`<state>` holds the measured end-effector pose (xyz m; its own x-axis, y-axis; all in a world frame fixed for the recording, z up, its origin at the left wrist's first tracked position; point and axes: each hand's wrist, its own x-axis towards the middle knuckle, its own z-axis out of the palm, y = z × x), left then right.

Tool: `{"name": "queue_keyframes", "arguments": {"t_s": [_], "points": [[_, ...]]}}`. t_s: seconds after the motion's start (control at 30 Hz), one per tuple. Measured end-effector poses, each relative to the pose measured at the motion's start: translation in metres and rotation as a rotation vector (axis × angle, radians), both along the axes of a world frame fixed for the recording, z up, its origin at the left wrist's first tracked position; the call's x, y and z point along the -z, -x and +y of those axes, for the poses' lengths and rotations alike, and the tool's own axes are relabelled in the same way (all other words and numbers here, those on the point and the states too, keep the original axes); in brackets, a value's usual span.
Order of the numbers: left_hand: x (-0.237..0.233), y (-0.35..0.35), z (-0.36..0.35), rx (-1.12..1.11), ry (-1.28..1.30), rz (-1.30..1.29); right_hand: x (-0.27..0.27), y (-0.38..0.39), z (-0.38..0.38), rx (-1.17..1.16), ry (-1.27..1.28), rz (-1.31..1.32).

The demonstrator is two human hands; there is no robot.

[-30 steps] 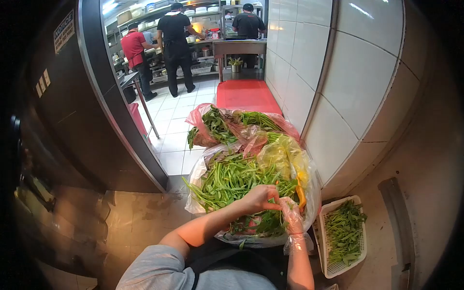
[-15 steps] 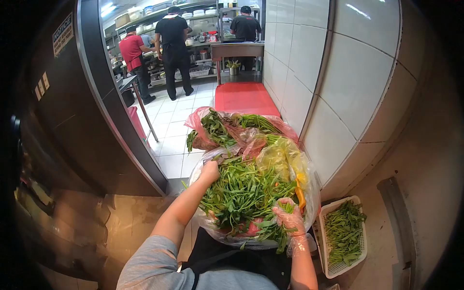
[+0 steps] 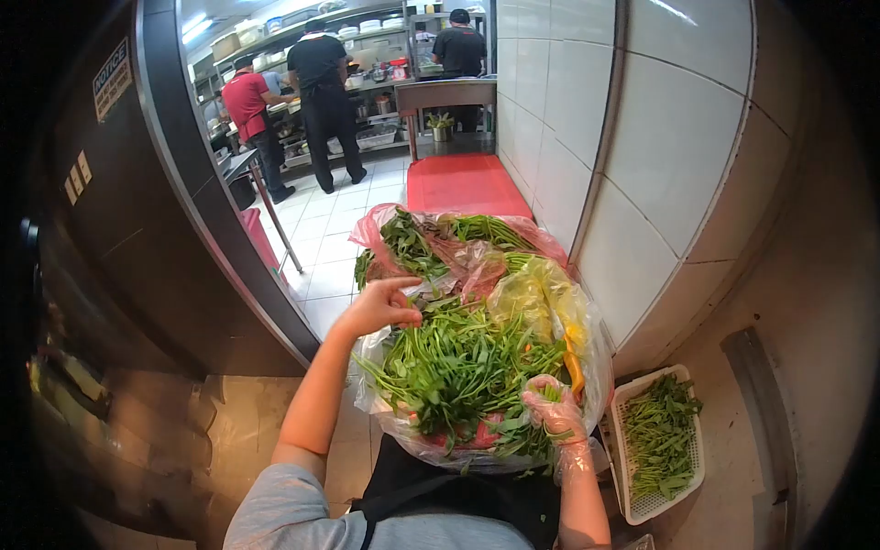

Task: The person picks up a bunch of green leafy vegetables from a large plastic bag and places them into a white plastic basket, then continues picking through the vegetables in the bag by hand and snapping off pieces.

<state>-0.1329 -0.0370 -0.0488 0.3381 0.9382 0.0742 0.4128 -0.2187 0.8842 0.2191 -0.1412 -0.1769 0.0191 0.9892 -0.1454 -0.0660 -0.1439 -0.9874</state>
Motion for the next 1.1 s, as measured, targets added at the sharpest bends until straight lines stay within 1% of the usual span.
{"name": "queue_keyframes", "arguments": {"t_s": [0.03,0.07,0.1,0.13,0.17,0.23,0.27,0.33,0.37,0.4,0.47,0.53,0.57,0.63,0.67,0.77,0.8,0.9,0.93,1.03,1.07,1.1], "points": [[-0.023,-0.005,-0.012,0.067,-0.01,-0.19,0.008,-0.005,0.0,0.01,0.017,-0.056],[-0.037,-0.003,-0.017,0.116,-0.006,-0.277,-0.002,-0.004,-0.002,-0.054,0.024,-0.003],[-0.049,0.001,-0.019,0.163,0.002,-0.366,-0.025,0.0,-0.003,-0.119,0.034,0.052],[-0.06,0.0,-0.018,0.048,-0.021,-0.259,-0.037,0.004,-0.007,-0.186,0.041,0.106],[-0.054,0.001,-0.007,-0.054,-0.084,-0.132,-0.039,0.008,-0.01,-0.178,0.039,0.086],[-0.068,-0.006,-0.015,0.043,-0.164,0.076,-0.045,0.011,-0.007,-0.162,0.012,0.043],[-0.077,-0.009,-0.019,0.116,-0.127,-0.029,-0.034,0.01,-0.004,-0.153,-0.017,0.011],[-0.082,-0.014,-0.029,0.26,-0.015,-0.24,-0.035,0.012,-0.005,-0.08,0.016,-0.047],[-0.076,-0.013,-0.015,0.038,-0.125,-0.118,-0.036,0.012,-0.009,-0.046,0.042,-0.08],[-0.076,-0.014,-0.02,0.01,-0.128,-0.203,-0.04,0.011,-0.009,-0.104,0.026,-0.012],[-0.089,-0.013,-0.018,-0.033,-0.17,-0.375,-0.041,0.01,-0.006,-0.104,-0.059,0.077],[-0.091,-0.005,-0.02,-0.078,-0.179,-0.541,-0.038,0.01,-0.009,-0.117,-0.152,0.16],[-0.087,-0.003,-0.009,-0.169,-0.258,-0.579,-0.04,0.007,-0.011,-0.108,-0.113,0.109],[-0.083,0.001,-0.005,-0.246,-0.225,-0.687,-0.06,0.002,-0.011,-0.087,-0.068,0.004],[-0.079,0.003,0.0,-0.243,-0.234,-0.728,-0.071,0.001,-0.009,-0.088,-0.045,-0.087],[-0.063,0.006,0.006,-0.248,-0.23,-0.831,-0.083,-0.001,0.003,-0.056,-0.255,-0.159],[-0.061,0.005,0.006,-0.255,-0.224,-0.853,-0.08,0.012,0.008,0.042,-0.499,0.009],[-0.06,0.0,0.005,-0.241,-0.207,-0.939,-0.13,0.026,0.01,0.028,-0.598,-0.486],[-0.06,-0.003,0.004,-0.231,-0.202,-0.972,-0.136,0.031,0.015,-0.037,-0.608,-0.55],[-0.056,-0.01,0.003,-0.202,-0.202,-0.971,-0.132,0.054,0.039,-0.016,-0.991,-0.866],[-0.055,-0.011,0.003,-0.192,-0.196,-0.976,-0.134,0.063,0.04,-0.052,-0.931,-0.804],[-0.053,-0.012,0.002,-0.191,-0.199,-0.988,-0.134,0.066,0.041,-0.042,-0.927,-0.865]]}}
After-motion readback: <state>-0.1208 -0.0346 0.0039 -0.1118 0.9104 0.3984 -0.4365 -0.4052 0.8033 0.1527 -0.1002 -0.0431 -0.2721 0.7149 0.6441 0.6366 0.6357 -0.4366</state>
